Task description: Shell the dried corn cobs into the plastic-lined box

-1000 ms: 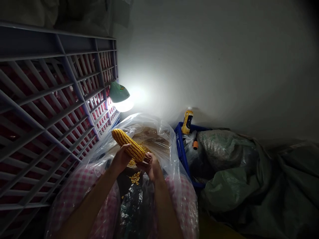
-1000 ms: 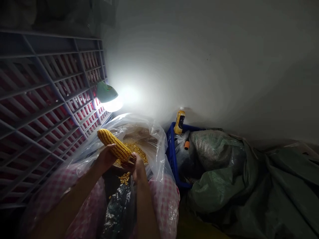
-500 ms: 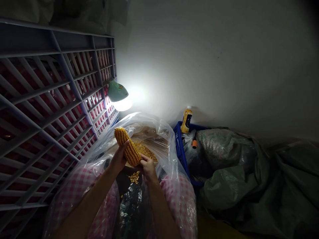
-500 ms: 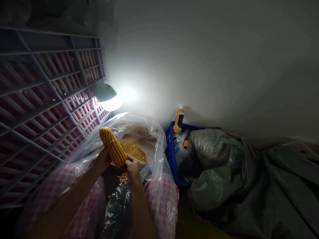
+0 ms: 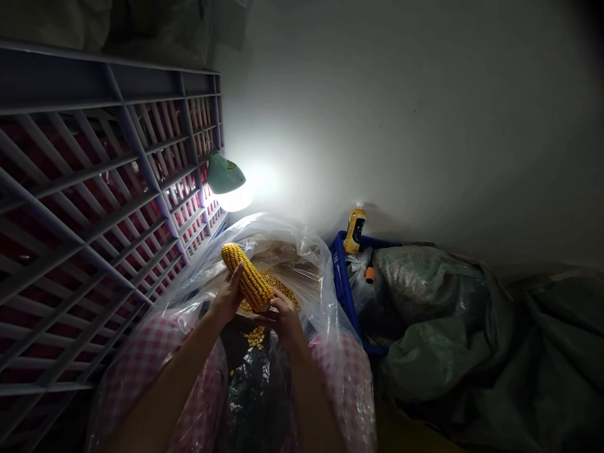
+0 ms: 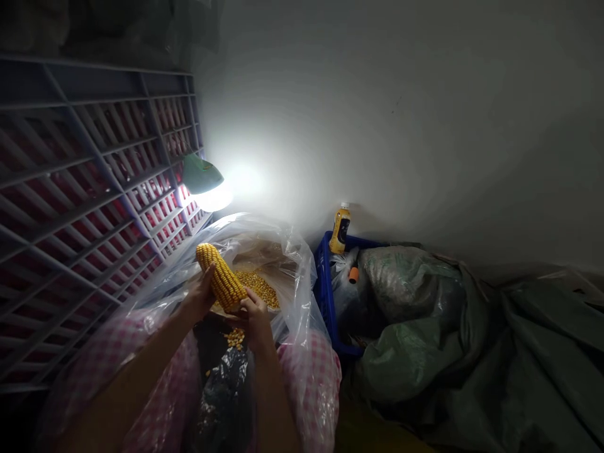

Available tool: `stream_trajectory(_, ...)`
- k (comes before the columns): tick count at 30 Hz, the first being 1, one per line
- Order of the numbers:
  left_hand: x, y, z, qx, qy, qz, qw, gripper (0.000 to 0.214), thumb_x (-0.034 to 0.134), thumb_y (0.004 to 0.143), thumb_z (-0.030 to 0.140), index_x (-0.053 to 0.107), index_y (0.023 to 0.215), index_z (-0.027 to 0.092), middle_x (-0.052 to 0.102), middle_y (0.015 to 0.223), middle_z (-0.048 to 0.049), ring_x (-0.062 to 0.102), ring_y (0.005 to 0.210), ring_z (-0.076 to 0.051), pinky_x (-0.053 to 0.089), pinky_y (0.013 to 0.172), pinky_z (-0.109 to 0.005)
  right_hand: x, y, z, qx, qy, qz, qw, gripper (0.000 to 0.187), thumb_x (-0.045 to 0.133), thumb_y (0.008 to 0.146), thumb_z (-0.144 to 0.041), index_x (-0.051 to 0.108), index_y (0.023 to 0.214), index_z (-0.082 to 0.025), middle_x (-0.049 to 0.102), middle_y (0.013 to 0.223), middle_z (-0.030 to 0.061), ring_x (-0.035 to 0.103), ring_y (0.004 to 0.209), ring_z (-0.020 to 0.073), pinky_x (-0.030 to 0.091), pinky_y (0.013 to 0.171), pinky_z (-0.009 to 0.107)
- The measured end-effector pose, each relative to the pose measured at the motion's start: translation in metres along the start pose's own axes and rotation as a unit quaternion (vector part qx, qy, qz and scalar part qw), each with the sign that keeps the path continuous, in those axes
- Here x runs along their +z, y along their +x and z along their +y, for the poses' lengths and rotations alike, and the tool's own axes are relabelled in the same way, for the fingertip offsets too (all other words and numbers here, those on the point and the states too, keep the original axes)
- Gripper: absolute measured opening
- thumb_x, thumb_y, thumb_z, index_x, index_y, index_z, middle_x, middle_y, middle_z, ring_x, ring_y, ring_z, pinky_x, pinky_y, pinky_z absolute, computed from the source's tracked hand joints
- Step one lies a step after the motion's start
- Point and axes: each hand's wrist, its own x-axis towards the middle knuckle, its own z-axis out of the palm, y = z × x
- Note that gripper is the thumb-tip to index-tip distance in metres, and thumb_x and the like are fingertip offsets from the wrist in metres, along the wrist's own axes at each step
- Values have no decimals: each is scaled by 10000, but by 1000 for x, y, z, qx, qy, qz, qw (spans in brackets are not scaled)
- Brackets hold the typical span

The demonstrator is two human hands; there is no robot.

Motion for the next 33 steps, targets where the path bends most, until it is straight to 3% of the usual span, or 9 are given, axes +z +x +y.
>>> stream_trajectory(4,7,-3,3,-61,-22,36,997,296,648,766,273,608,1032,149,635,680,-13,616,607,-149,528,608,-237,-1,2,3,-51,-80,25,995,526,587,613,-245,579,1137,-203,610,1115,46,629,772,173,542,590,287)
stream_trajectory(8,8,-7,6,-45,-47,36,997,232,641,763,270,608,952,139,619,636,0,595,539,-132,521,533,-226,0,3,3,-27,-33,2,999,487,578,654,-287,582,1134,-208,626,1085,41,630,776,172,540,624,301)
stream_trajectory(12,5,-7,4,-33,-23,12,999,180,682,704,236,599,822,129,619,670,-5,595,566,-122,510,549,-220,0,7,6,-10,-19,16,1000,411,584,635,-265,631,1036,-193,668,893,23,634,741,176,532,636,301)
stream_trajectory(16,2,-4,-2,-4,11,8,1000,240,721,639,240,599,817,133,609,687,13,584,582,-107,481,547,-207,0,10,11,-11,-39,13,999,362,552,602,-222,664,944,-184,660,752,4,627,736,174,522,632,281)
stream_trajectory(22,-1,-4,-7,-2,50,5,999,310,748,602,264,588,837,138,599,671,20,577,572,-110,463,524,-210,4,8,12,-8,-33,6,999,288,535,591,-217,673,841,-181,662,770,4,617,742,164,518,647,273)
stream_trajectory(27,4,-5,3,-24,24,25,999,243,709,653,259,576,817,140,608,667,-2,584,563,-128,488,537,-235,7,6,12,3,4,22,1000,279,514,546,-191,651,790,-185,670,777,15,625,757,183,520,670,297)
stream_trajectory(33,7,-6,8,-15,-9,17,1000,153,650,713,243,595,812,140,627,680,-20,597,574,-141,515,551,-248,3,0,0,44,58,-23,997,302,487,632,-301,624,879,-193,670,828,41,635,754,191,527,693,353)
